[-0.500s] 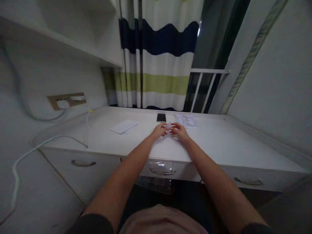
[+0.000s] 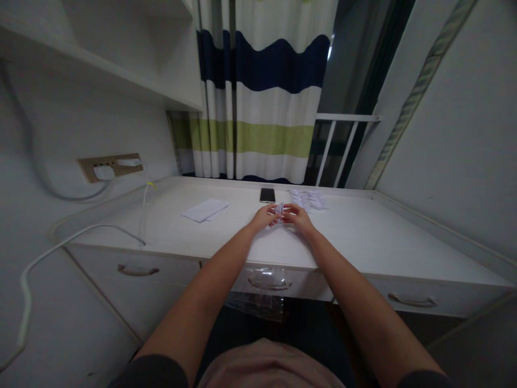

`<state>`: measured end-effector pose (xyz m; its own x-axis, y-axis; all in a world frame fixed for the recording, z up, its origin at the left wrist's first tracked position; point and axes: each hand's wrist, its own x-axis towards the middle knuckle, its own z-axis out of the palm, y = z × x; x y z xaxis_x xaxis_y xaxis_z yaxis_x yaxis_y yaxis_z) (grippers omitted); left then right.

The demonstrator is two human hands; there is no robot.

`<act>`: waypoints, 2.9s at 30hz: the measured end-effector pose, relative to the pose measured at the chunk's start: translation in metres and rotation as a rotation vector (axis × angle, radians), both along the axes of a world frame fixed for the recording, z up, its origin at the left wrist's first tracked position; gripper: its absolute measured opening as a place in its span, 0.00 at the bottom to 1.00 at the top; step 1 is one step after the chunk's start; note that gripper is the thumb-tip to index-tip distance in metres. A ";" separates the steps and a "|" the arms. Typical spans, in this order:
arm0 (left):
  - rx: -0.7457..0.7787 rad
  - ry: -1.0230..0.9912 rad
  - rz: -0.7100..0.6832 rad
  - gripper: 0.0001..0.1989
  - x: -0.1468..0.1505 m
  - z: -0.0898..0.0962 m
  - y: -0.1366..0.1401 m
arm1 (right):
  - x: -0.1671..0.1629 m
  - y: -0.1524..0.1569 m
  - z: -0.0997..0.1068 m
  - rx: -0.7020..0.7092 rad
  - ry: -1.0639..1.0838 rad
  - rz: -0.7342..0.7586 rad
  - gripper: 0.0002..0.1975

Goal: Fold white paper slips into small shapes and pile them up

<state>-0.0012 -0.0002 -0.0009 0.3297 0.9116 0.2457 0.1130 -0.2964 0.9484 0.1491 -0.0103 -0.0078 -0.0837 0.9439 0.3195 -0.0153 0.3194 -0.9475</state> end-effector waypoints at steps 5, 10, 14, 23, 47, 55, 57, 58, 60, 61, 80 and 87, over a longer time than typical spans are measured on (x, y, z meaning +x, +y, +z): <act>0.019 0.008 -0.013 0.16 0.000 -0.001 0.001 | -0.001 0.001 -0.002 0.021 -0.014 -0.011 0.21; 0.030 0.032 -0.004 0.16 0.000 -0.002 0.001 | -0.001 0.000 -0.002 0.045 -0.029 -0.005 0.22; 0.032 0.084 0.012 0.17 0.002 -0.002 0.000 | -0.001 0.000 -0.002 0.053 -0.040 0.000 0.22; 0.157 0.284 0.113 0.18 0.000 0.002 -0.006 | 0.000 0.004 -0.005 0.069 -0.048 0.001 0.20; 0.238 0.186 0.083 0.16 -0.001 -0.003 0.000 | -0.002 0.000 -0.002 0.023 -0.029 0.009 0.21; 0.100 0.032 0.025 0.16 0.001 -0.001 -0.001 | 0.000 0.004 -0.002 0.000 0.046 0.011 0.17; 0.066 0.007 0.009 0.16 0.001 -0.001 -0.001 | 0.001 0.005 -0.002 0.002 0.052 -0.006 0.15; 0.044 -0.010 -0.003 0.17 0.001 0.000 -0.001 | 0.002 0.005 -0.001 0.007 0.050 -0.014 0.15; 0.000 -0.051 -0.034 0.17 0.001 0.001 -0.001 | 0.002 0.006 -0.001 0.021 0.037 -0.024 0.13; -0.022 -0.071 -0.047 0.17 0.001 0.001 -0.001 | 0.003 0.006 -0.001 0.029 0.028 -0.025 0.13; -0.082 -0.114 -0.056 0.21 0.001 0.004 -0.006 | 0.001 -0.003 0.002 0.040 -0.004 -0.010 0.15; -0.028 -0.100 -0.008 0.31 -0.001 0.000 -0.004 | 0.000 0.001 -0.001 0.079 -0.037 -0.059 0.17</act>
<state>-0.0017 -0.0040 -0.0006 0.3123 0.9160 0.2519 0.0154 -0.2700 0.9627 0.1496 -0.0098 -0.0086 -0.0419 0.9194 0.3912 0.0398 0.3928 -0.9188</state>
